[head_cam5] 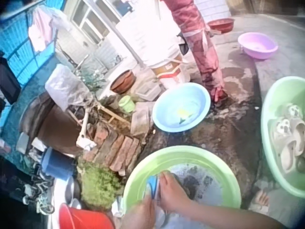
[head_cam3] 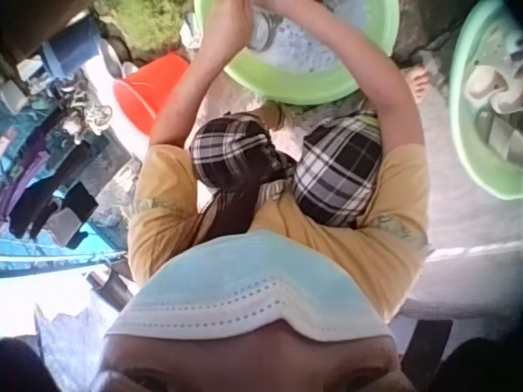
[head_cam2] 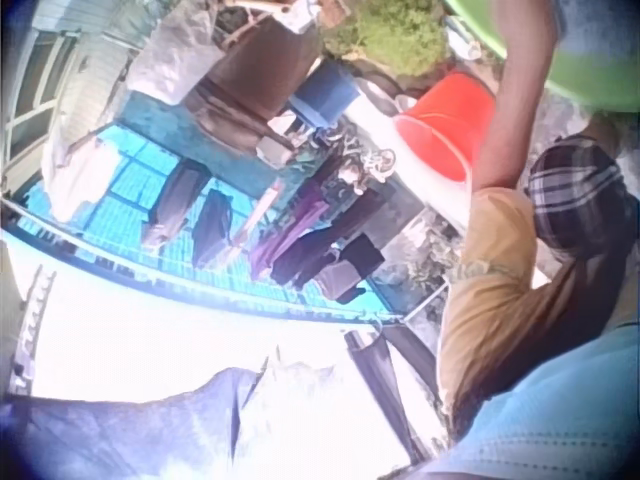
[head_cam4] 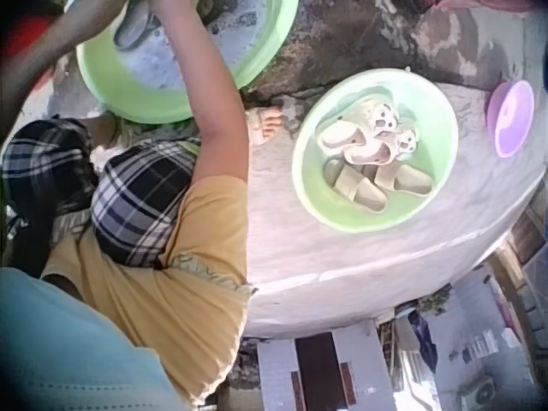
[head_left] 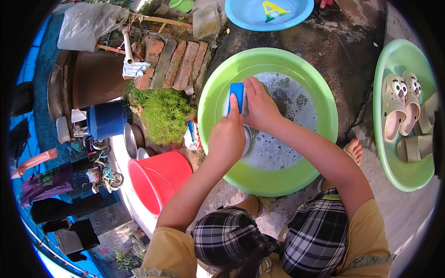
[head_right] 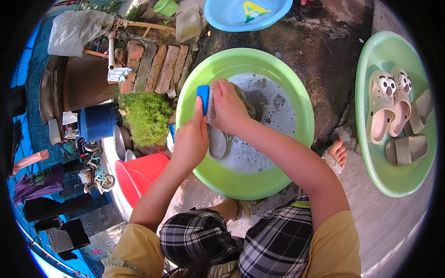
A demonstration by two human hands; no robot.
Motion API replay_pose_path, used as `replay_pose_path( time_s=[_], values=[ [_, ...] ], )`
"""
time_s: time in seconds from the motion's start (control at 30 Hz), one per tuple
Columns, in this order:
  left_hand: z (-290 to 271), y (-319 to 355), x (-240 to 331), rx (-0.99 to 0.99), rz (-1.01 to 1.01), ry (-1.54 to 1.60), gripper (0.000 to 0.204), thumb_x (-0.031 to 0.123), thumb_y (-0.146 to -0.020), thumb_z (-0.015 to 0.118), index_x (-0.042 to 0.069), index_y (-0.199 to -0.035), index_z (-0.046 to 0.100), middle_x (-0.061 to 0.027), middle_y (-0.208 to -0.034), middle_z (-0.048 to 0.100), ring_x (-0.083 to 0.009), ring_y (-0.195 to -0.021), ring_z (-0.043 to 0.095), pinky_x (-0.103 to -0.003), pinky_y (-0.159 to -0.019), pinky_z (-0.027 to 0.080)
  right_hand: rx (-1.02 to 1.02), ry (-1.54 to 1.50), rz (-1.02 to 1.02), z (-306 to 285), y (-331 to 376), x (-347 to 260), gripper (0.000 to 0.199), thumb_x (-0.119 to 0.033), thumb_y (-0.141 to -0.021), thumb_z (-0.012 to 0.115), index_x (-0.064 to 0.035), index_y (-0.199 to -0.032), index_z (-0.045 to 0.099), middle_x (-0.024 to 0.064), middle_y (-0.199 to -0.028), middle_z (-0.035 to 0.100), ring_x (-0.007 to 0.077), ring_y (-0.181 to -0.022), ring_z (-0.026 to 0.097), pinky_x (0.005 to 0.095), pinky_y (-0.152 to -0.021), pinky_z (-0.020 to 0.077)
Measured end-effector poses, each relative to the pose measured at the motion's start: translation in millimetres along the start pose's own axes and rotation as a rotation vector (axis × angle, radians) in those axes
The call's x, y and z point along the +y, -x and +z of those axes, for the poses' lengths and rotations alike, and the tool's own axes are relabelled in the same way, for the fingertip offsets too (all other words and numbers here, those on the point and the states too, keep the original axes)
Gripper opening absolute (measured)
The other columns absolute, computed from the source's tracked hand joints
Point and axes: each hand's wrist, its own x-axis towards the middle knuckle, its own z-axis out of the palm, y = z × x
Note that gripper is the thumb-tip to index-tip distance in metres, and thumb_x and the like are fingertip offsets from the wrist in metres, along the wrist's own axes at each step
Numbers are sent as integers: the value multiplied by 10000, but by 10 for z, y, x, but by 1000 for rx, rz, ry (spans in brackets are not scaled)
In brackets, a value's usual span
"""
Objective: The person scrubs a pair of grey clogs with a blue brush in a green basin filled with soapy water. They repeatedly scrub the exterior and interior surfaces of the shoes, dipping them into the water to rinse and reapply soap.
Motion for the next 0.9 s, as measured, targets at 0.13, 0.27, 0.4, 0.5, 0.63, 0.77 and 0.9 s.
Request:
replay_pose_path(
  time_s=[0.13,0.27,0.4,0.5,0.63,0.77,0.9],
  values=[
    [35,-56,30,51,22,21,561,131,-950,529,-62,-1444,348,-215,-638,600,-379,-546,613,-479,-512,492,45,77,-1,-48,-103,12,762,-149,-671,763,83,-1299,401,236,-1283,439,395,-1235,439,440,-1041,388],
    [39,300,34,-123,-11,102,567,139,-959,523,-41,-1463,334,-218,-656,603,-374,-543,609,-484,-503,477,99,241,-87,42,-100,211,800,-211,-655,788,75,-1301,413,214,-1278,465,361,-1239,449,435,-1043,381],
    [126,87,0,76,-6,12,574,152,-967,515,10,-1489,323,-207,-697,606,-361,-542,607,-474,-478,478,35,240,-4,-138,-81,1,932,-309,-607,838,53,-1340,390,183,-1322,450,312,-1273,442,464,-1067,348],
    [142,254,35,5,-43,-96,561,129,-965,532,34,-1488,349,-203,-708,599,-361,-563,605,-468,-511,481,60,268,34,-92,-45,48,964,-301,-586,855,37,-1353,379,178,-1345,436,318,-1302,420,490,-1074,335],
    [168,54,-85,96,-5,-63,541,116,-957,539,15,-1465,384,-193,-699,608,-370,-528,587,-448,-516,492,29,230,-21,1,-7,-44,986,-269,-568,871,34,-1361,371,182,-1358,426,337,-1319,402,498,-1083,342],
    [31,-22,21,10,-131,314,526,103,-977,496,-23,-1468,359,-235,-870,658,-306,-724,675,-391,-697,536,-1,58,38,-156,-55,71,998,-239,-562,869,46,-1368,354,203,-1372,407,370,-1334,376,473,-1112,330],
    [269,278,-151,120,-136,664,474,107,-1011,453,-37,-1457,375,-286,-1173,640,-209,-966,662,-307,-871,480,-26,-8,18,-90,-2,95,996,-193,-560,863,45,-1375,342,216,-1390,389,394,-1340,360,464,-1131,320]
  ],
)
